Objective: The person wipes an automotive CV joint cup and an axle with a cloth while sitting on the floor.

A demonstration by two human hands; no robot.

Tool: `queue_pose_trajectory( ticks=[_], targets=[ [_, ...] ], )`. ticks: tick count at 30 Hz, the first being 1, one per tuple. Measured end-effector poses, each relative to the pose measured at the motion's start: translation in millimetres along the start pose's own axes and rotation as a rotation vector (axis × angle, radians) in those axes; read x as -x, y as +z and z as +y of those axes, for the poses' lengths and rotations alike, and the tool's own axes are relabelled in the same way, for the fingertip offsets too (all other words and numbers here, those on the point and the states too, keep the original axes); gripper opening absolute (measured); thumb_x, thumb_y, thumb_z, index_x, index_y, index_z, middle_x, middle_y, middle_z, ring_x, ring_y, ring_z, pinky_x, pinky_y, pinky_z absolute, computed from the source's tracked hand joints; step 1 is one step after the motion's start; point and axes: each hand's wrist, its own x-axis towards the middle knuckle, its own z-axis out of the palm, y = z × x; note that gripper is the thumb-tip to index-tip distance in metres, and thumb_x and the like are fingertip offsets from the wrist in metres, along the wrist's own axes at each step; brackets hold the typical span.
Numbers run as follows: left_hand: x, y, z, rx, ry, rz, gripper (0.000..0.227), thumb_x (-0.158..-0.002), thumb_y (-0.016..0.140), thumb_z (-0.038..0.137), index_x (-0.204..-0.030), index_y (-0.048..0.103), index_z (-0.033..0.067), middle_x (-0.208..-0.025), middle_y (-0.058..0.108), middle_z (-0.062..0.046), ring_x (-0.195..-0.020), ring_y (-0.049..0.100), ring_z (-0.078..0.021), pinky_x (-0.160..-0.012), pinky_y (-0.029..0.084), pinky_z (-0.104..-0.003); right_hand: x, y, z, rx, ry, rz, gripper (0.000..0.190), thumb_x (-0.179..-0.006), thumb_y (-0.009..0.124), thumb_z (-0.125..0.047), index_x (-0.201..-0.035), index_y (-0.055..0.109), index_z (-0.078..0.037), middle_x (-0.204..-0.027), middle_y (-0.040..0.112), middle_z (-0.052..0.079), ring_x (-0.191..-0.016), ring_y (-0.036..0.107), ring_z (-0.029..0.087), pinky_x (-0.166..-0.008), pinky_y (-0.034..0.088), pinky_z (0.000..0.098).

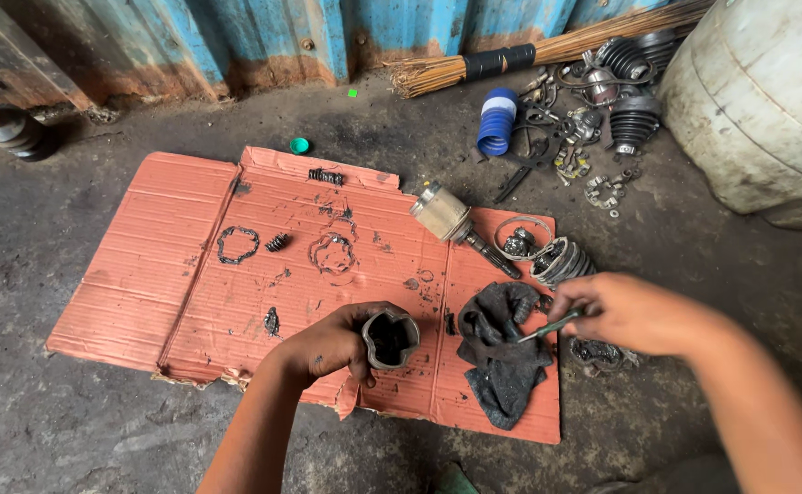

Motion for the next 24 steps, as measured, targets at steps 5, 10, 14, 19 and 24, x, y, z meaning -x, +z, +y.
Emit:
queue_pose_trajectory(
  ticks=[5,10,14,19,24],
  targets=[
    [-0.8,-2.5,-3.4,-0.006,0.051,-0.032,0.086,-0.049,0.064,-0.017,-0.13,0.068,0.0091,-0.102,0.072,-0.009,-0.083,0.072,-0.0227,-0.066,0.065,-0.04,31.6,-28.7,18.7,0.099,0.016,-0.012,0.022,-0.088,0.07,-0.022,-0.107,0.081,-0.017,-0.1,0.079,-0.002,-0.096,0.07,0.013,-0.09,0.058,0.0324],
    [-6.1,-6.8,-9.1,0.036,0.032,-0.03,0.085,-0.049,0.064,-0.017,-0.13,0.066,0.0087,-0.103,0.072,-0.008,-0.084,0.073,-0.024,-0.067,0.066,-0.039,23.3,-14.3,37.0,0.114,-0.279,-0.221,0.028,-0.087,0.081,-0.035,-0.103,0.087,-0.013,-0.132,0.073,0.003,-0.116,0.068,0.017,-0.1,0.054,0.0348],
    [-11.5,-6.7,-11.6,0.052,-0.012,-0.02,0.088,-0.048,0.061,-0.019,-0.131,0.066,0.0089,-0.102,0.073,-0.013,-0.082,0.072,-0.0268,-0.066,0.064,-0.039,9.1,25.1,-16.9,0.215,-0.191,-0.099,0.046,-0.076,0.085,-0.034,-0.118,0.075,-0.018,-0.122,0.072,0.001,-0.115,0.068,0.017,-0.102,0.051,0.0336],
    [-4.2,-2.8,-2.6,0.012,-0.012,-0.002,0.088,-0.047,0.061,-0.02,-0.129,0.067,0.0085,-0.105,0.072,-0.01,-0.085,0.072,-0.0255,-0.067,0.063,-0.04,0.1,61.0,-67.4,0.561,-0.007,0.005,0.033,-0.082,0.074,-0.018,-0.115,0.069,-0.015,-0.116,0.071,0.007,-0.113,0.067,0.028,-0.097,0.052,0.0438],
    [1.0,-0.3,2.5,0.005,-0.001,-0.01,0.089,-0.046,0.06,-0.021,-0.128,0.067,0.011,-0.105,0.071,-0.009,-0.086,0.071,-0.0253,-0.066,0.063,-0.041,1.9,54.5,-60.1,0.477,-0.038,0.046,0.019,-0.081,0.074,-0.016,-0.099,0.072,-0.012,-0.115,0.071,0.004,-0.111,0.068,0.025,-0.094,0.053,0.041]
  ],
)
